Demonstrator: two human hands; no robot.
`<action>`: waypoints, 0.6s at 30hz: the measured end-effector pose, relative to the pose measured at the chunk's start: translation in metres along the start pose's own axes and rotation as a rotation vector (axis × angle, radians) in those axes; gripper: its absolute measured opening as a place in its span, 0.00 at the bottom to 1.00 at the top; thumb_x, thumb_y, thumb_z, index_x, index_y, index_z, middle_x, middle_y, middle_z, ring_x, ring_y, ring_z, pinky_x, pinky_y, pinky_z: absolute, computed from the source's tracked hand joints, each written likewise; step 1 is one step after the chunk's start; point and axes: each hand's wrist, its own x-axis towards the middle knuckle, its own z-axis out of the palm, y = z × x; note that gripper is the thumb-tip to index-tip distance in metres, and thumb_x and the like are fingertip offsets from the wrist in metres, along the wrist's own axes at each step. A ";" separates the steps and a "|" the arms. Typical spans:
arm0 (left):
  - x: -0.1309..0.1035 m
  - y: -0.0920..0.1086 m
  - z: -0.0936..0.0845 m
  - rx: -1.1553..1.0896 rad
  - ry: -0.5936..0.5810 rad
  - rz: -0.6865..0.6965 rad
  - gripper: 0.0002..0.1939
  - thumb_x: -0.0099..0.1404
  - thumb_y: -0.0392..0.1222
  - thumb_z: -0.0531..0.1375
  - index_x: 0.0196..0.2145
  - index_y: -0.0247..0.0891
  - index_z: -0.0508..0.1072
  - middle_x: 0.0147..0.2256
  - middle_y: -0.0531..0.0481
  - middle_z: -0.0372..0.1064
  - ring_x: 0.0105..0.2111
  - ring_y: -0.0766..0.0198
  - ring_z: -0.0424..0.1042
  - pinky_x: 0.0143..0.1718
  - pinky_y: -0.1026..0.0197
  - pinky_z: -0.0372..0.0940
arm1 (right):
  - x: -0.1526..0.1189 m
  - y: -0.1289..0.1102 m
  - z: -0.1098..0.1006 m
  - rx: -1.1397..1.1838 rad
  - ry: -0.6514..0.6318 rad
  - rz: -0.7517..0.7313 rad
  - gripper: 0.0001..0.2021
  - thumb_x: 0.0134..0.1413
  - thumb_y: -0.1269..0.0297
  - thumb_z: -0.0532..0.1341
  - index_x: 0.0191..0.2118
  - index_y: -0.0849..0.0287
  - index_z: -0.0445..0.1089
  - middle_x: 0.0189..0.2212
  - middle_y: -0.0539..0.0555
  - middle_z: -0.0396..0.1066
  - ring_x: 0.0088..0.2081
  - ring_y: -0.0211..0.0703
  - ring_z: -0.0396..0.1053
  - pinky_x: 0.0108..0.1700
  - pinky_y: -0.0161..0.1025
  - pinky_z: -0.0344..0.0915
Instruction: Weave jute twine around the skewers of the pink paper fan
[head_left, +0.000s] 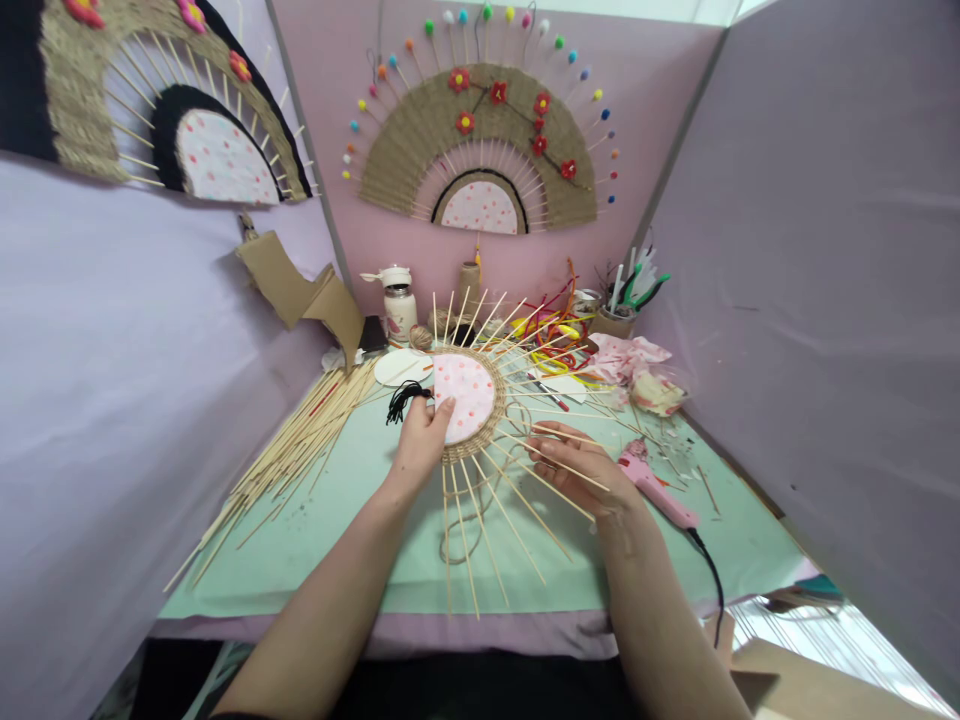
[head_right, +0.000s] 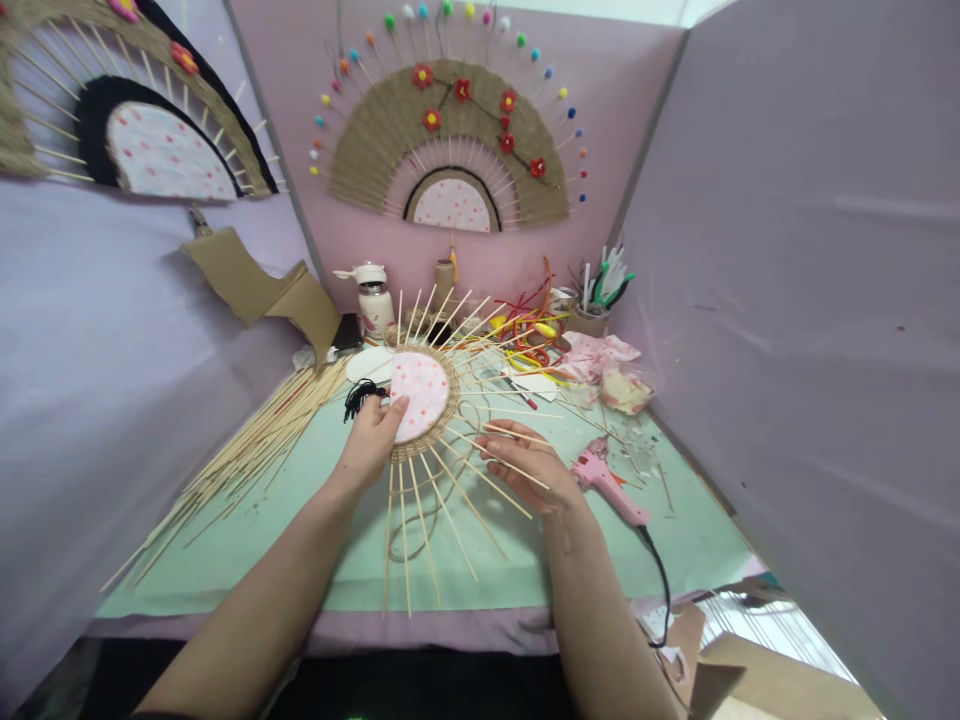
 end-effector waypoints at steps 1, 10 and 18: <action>0.000 0.000 0.000 0.013 0.005 0.000 0.16 0.55 0.48 0.66 0.35 0.37 0.68 0.20 0.56 0.65 0.20 0.66 0.65 0.22 0.65 0.58 | 0.000 0.000 0.000 0.000 0.001 -0.002 0.17 0.34 0.69 0.75 0.36 0.57 0.75 0.31 0.52 0.79 0.29 0.38 0.73 0.34 0.36 0.66; 0.001 -0.001 0.003 -0.098 -0.008 -0.029 0.21 0.55 0.54 0.65 0.36 0.38 0.64 0.22 0.56 0.66 0.21 0.67 0.66 0.24 0.65 0.60 | 0.002 -0.003 -0.002 0.016 0.049 -0.014 0.17 0.33 0.65 0.75 0.35 0.56 0.74 0.34 0.52 0.77 0.34 0.39 0.73 0.34 0.35 0.66; 0.000 0.009 0.006 -0.295 0.086 -0.048 0.19 0.54 0.54 0.65 0.33 0.38 0.65 0.27 0.52 0.71 0.28 0.65 0.72 0.32 0.62 0.67 | 0.000 -0.013 0.005 0.050 0.297 -0.425 0.13 0.35 0.69 0.72 0.30 0.52 0.71 0.28 0.45 0.65 0.29 0.34 0.63 0.33 0.37 0.64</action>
